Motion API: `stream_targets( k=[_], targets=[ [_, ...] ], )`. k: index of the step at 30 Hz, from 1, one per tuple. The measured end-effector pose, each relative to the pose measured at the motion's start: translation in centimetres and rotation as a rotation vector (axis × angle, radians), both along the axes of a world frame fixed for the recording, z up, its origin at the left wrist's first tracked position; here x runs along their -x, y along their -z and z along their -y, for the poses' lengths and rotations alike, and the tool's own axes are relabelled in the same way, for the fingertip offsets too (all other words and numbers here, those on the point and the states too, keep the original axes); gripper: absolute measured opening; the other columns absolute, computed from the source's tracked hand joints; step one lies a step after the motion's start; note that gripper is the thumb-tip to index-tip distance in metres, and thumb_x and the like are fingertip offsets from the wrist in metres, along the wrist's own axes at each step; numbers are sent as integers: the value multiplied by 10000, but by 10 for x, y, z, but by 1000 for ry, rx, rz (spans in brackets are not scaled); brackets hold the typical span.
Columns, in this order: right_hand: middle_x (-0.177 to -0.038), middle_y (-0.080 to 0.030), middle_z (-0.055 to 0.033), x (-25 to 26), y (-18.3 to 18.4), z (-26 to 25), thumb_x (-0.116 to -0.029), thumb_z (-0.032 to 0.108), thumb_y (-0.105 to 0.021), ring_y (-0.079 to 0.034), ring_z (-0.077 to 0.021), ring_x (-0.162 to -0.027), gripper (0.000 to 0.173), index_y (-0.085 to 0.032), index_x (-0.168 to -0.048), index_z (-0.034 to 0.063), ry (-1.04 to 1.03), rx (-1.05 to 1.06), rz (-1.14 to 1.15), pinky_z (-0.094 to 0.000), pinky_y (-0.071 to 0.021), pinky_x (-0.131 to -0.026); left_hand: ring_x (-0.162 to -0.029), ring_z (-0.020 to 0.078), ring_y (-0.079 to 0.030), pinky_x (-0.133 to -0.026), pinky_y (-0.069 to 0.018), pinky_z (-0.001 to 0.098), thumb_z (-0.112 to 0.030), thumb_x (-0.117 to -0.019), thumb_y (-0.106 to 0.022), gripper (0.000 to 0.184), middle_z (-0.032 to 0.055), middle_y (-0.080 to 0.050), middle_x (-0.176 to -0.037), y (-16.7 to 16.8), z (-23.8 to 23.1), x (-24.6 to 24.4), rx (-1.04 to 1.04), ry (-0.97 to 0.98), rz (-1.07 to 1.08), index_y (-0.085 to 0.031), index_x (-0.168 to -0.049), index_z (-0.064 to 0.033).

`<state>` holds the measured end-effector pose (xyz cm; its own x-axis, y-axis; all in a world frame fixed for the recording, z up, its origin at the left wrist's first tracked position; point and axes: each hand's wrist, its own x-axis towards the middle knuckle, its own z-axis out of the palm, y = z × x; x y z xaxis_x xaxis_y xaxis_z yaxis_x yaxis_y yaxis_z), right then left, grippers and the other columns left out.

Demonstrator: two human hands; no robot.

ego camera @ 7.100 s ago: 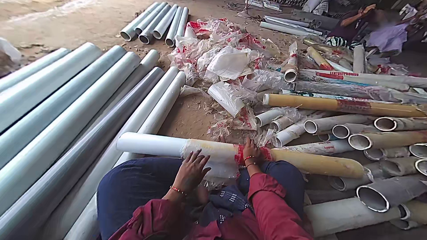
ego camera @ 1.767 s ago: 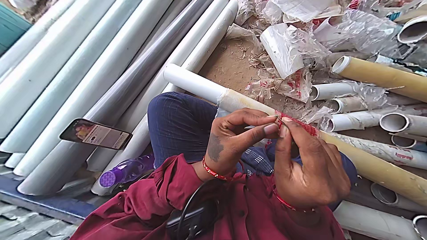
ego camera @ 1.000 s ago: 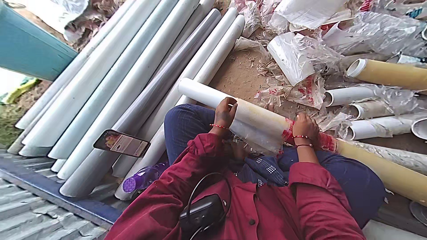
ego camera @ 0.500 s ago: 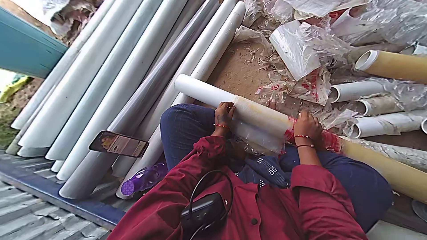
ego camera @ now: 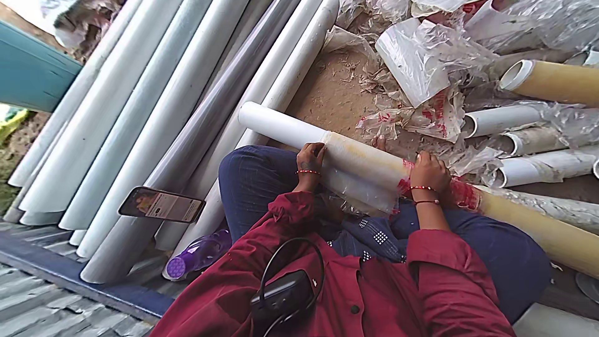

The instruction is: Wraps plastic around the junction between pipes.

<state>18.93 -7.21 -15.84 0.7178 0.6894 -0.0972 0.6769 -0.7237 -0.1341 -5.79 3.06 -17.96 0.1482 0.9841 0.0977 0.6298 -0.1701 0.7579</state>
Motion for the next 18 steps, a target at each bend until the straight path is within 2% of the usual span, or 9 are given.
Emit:
stream_targets(
  k=[4, 9, 11, 13, 15, 18],
  targets=[
    [-1234, -687, -278, 1, -2, -1, -1097, 116, -442, -631, -465, -1205, 313, -660, -1264, -34, 19, 9, -13, -607, -452, -994, -990, 329, -729, -940, -554, 440, -61, -941, -713, 165, 222, -743, -1047, -1, -2, 0, 7, -6, -2, -757, -1048, 57],
    [-1230, -681, -292, 4, -2, -3, -1094, 86, -435, -622, -480, -1208, 304, -646, -1265, -52, 1, 11, -28, -623, -444, -990, -877, 331, -693, -845, -552, 481, -107, -991, -672, 173, 223, -706, -1037, -7, -7, 2, 81, 63, -60, -726, -1056, 44],
    [-1231, -679, -287, 5, -1, -4, -1091, 78, -443, -622, -474, -1207, 297, -640, -1276, -45, -3, 25, -21, -621, -447, -979, -915, 365, -696, -862, -552, 514, -108, -1013, -639, 182, 234, -698, -1067, -10, -9, 1, 91, 95, -127, -719, -1070, 45],
    [-1250, -672, -278, 6, 0, -5, -1099, 98, -434, -612, -464, -1225, 305, -625, -1296, -37, -1, 58, -22, -608, -444, -991, -1011, 395, -698, -907, -542, 540, -96, -1020, -611, 196, 241, -696, -1122, -10, -12, -2, 103, 114, -207, -718, -1108, 43],
    [-1242, -675, -277, 5, 2, -5, -1099, 100, -434, -617, -459, -1221, 301, -629, -1282, -36, -9, 56, -9, -603, -447, -988, -1039, 411, -695, -889, -549, 564, -69, -1021, -577, 204, 248, -679, -1157, -7, -14, -4, 87, 151, -268, -703, -1133, 46],
    [-1243, -678, -280, 6, 2, -2, -1099, 109, -432, -626, -462, -1210, 309, -636, -1281, -37, -9, 27, -2, -600, -456, -984, -1084, 433, -677, -917, -552, 546, -39, -1037, -514, 221, 276, -641, -1202, -7, -12, -4, 86, 203, -307, -653, -1161, 80]
  ],
)
